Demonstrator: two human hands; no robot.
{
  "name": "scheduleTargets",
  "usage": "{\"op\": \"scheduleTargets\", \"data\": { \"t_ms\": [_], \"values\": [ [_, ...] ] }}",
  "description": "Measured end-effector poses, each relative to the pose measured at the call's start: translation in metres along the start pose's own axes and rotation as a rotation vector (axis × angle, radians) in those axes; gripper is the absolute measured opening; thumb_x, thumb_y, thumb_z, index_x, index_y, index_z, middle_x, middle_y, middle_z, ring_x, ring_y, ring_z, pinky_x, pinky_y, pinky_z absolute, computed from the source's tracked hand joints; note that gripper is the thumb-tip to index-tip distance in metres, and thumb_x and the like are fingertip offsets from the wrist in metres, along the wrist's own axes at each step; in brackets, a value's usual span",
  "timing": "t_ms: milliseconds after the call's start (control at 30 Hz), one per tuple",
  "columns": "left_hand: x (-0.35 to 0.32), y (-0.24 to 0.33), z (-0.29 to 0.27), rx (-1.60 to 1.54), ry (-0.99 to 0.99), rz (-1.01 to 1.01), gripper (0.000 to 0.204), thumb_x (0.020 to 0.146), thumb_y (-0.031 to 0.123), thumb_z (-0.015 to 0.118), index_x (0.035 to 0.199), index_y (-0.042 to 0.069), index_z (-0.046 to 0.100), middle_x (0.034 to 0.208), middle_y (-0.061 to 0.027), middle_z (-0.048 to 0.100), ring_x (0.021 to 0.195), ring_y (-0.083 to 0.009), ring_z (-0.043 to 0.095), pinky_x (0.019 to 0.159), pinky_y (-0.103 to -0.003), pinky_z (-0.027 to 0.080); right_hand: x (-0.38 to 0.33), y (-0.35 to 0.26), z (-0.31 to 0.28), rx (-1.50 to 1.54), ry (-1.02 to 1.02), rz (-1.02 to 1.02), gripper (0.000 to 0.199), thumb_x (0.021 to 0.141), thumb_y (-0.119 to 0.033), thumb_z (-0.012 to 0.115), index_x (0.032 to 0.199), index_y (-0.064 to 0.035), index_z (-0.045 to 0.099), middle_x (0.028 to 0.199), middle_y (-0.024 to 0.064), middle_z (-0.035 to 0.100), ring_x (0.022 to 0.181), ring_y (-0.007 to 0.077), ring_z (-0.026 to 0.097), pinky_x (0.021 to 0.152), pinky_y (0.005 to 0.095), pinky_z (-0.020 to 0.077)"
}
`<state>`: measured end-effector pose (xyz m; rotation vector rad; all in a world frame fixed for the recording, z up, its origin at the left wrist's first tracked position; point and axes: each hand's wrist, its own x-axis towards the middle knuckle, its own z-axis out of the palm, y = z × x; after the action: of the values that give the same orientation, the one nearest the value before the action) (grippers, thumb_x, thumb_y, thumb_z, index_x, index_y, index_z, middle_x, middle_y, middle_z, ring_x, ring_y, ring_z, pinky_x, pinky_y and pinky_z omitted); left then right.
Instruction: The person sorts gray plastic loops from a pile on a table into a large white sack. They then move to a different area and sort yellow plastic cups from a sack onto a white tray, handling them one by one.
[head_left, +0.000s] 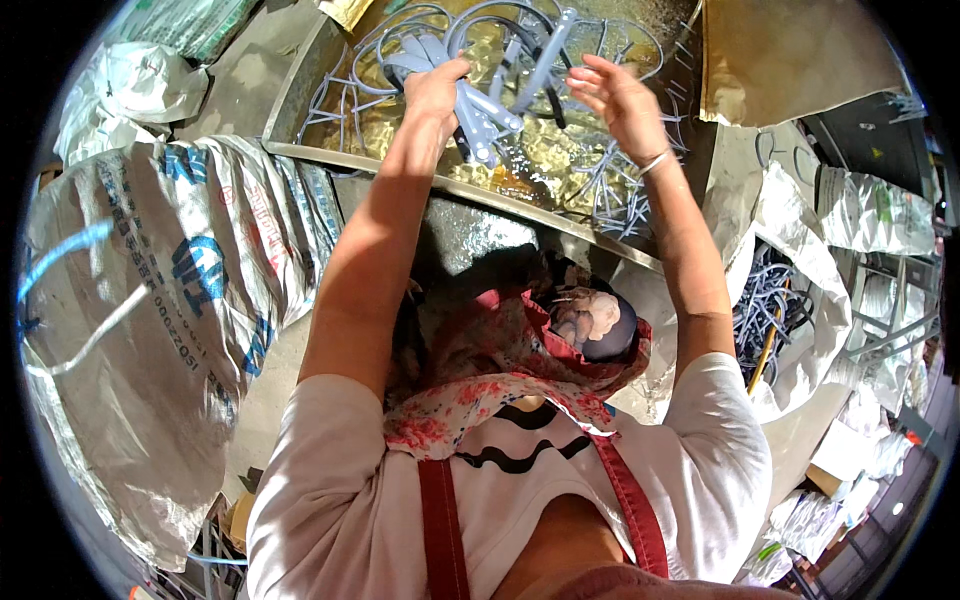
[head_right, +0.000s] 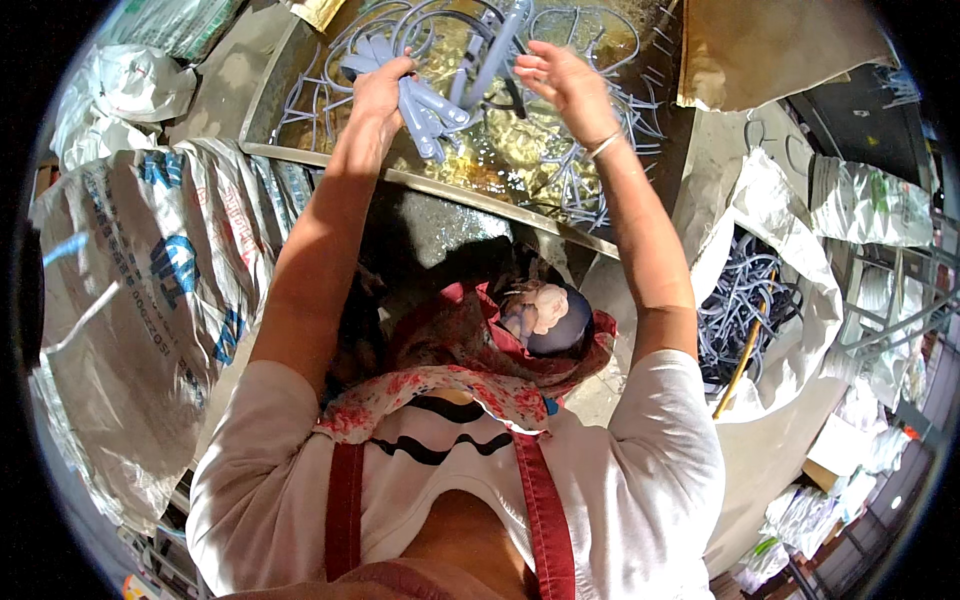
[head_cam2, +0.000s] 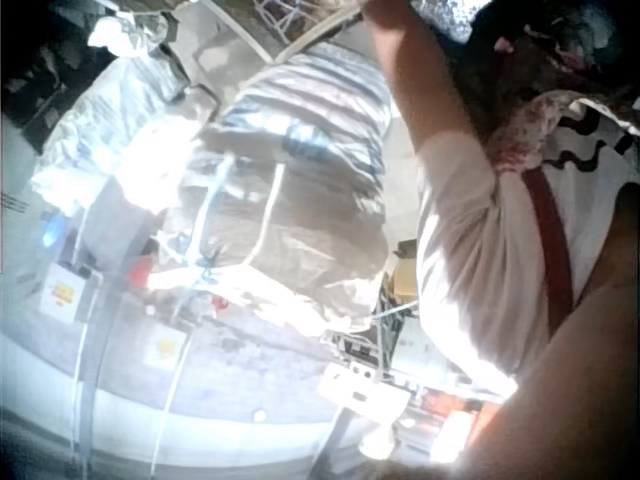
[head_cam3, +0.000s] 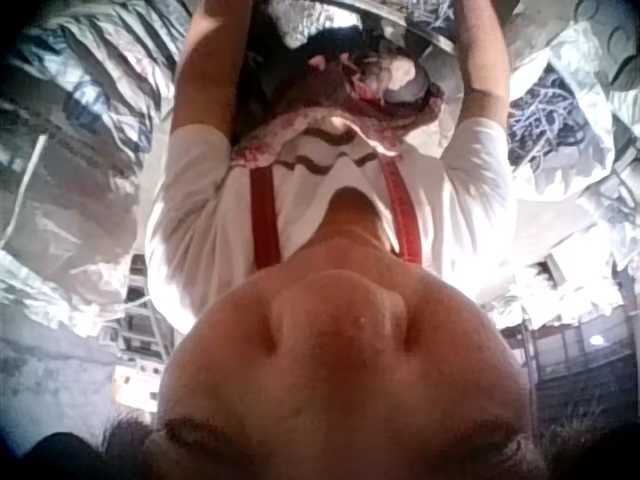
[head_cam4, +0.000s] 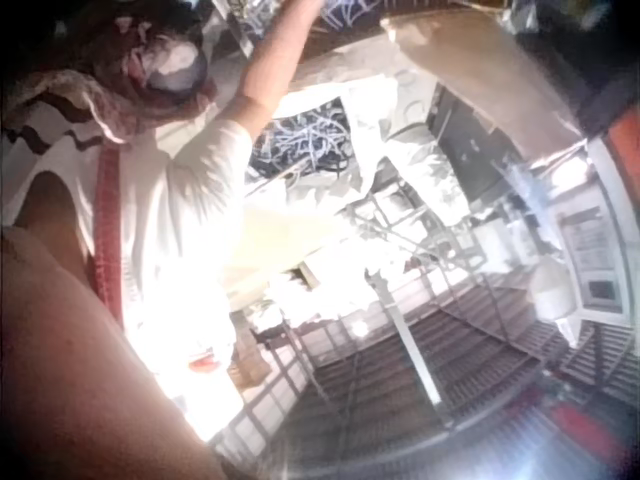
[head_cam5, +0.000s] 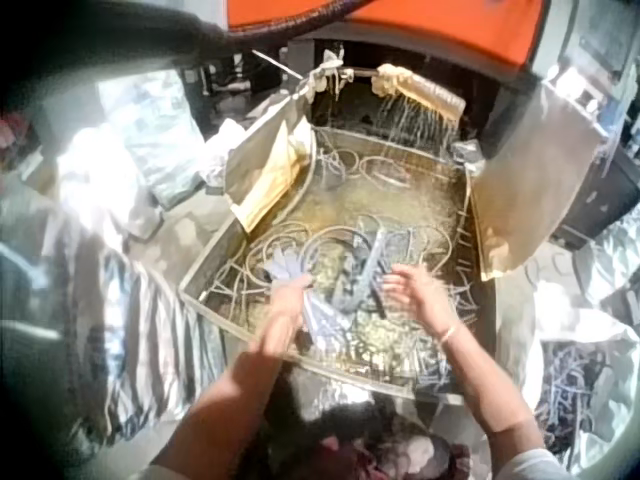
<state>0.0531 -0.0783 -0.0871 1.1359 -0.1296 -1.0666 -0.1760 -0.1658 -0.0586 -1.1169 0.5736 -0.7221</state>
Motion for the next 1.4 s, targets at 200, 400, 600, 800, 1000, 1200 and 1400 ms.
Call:
{"op": "scheduleTargets", "data": {
  "t_ms": [200,400,600,800,1000,1200,1400],
  "values": [
    [-0.004,0.012,0.000,-0.052,-0.052,-0.014,0.015,0.075,0.003,0.061,0.085,-0.007,0.055,0.068,-0.0104,0.054,0.056,-0.0187,0.055,0.051,-0.030,0.047,0.013,0.064,0.020,-0.942,0.168,0.242,0.051,0.078,-0.037,0.064,0.106,0.0046,0.057,0.085,0.0187,0.064,0.082,0.0236,0.063,0.076,0.0325,0.0486],
    [-0.021,0.030,0.007,-0.051,-0.084,-0.049,0.018,0.078,0.005,0.059,0.087,-0.009,0.052,0.066,-0.0123,0.054,0.055,-0.0206,0.055,0.052,-0.034,0.050,0.027,0.096,0.045,-0.815,0.487,0.058,0.031,0.077,-0.029,0.065,0.082,0.0014,0.060,0.066,0.0132,0.061,0.068,0.0233,0.061,0.063,0.0364,0.0454],
    [0.000,0.061,-0.025,-0.256,0.003,0.040,0.011,0.082,0.009,0.055,0.084,0.002,0.047,0.065,-0.0073,0.049,0.058,-0.0213,0.051,0.054,-0.037,0.048,-0.004,0.044,0.046,-0.244,0.282,-0.018,0.017,0.088,-0.020,0.056,0.086,-0.0036,0.057,0.062,0.0006,0.053,0.050,0.0076,0.046,0.047,0.0211,0.0384],
    [0.007,0.076,-0.048,-0.153,0.027,0.188,0.011,0.079,0.005,0.060,0.083,-0.002,0.053,0.067,-0.0090,0.055,0.056,-0.0204,0.055,0.052,-0.033,0.048,-0.029,-0.018,0.014,-1.148,0.024,-0.067,0.039,0.084,-0.039,0.059,0.075,-0.0009,0.060,0.060,0.0009,0.054,0.057,0.0105,0.045,0.054,0.0290,0.0393],
    [-0.014,0.086,-0.025,-0.179,0.046,0.372,0.018,0.071,-0.007,0.065,0.087,-0.007,0.056,0.075,-0.0127,0.059,0.053,-0.0213,0.058,0.047,-0.031,0.050,0.017,-0.060,-0.107,-0.710,0.895,0.052,0.035,0.081,-0.034,0.063,0.073,-0.0004,0.064,0.063,0.0051,0.060,0.057,0.0158,0.051,0.054,0.0317,0.0415],
    [-0.012,0.089,-0.034,0.111,-0.198,0.443,0.021,0.073,-0.008,0.061,0.092,-0.004,0.056,0.084,-0.0120,0.060,0.071,-0.0218,0.061,0.061,-0.031,0.050,0.028,-0.079,-0.013,-1.222,0.262,-0.146,0.039,0.079,-0.040,0.063,0.078,-0.0016,0.064,0.061,0.0066,0.058,0.055,0.0170,0.050,0.053,0.0312,0.0411],
    [-0.018,0.086,-0.030,0.767,-0.176,0.492,0.026,0.065,0.007,0.069,0.086,-0.005,0.060,0.081,-0.0089,0.065,0.072,-0.0175,0.061,0.065,-0.029,0.048,0.087,-0.064,0.118,-1.218,-0.263,-0.409,0.027,0.081,-0.030,0.062,0.080,-0.0037,0.063,0.061,0.0072,0.054,0.056,0.0133,0.048,0.054,0.0306,0.0415]
  ]
}}
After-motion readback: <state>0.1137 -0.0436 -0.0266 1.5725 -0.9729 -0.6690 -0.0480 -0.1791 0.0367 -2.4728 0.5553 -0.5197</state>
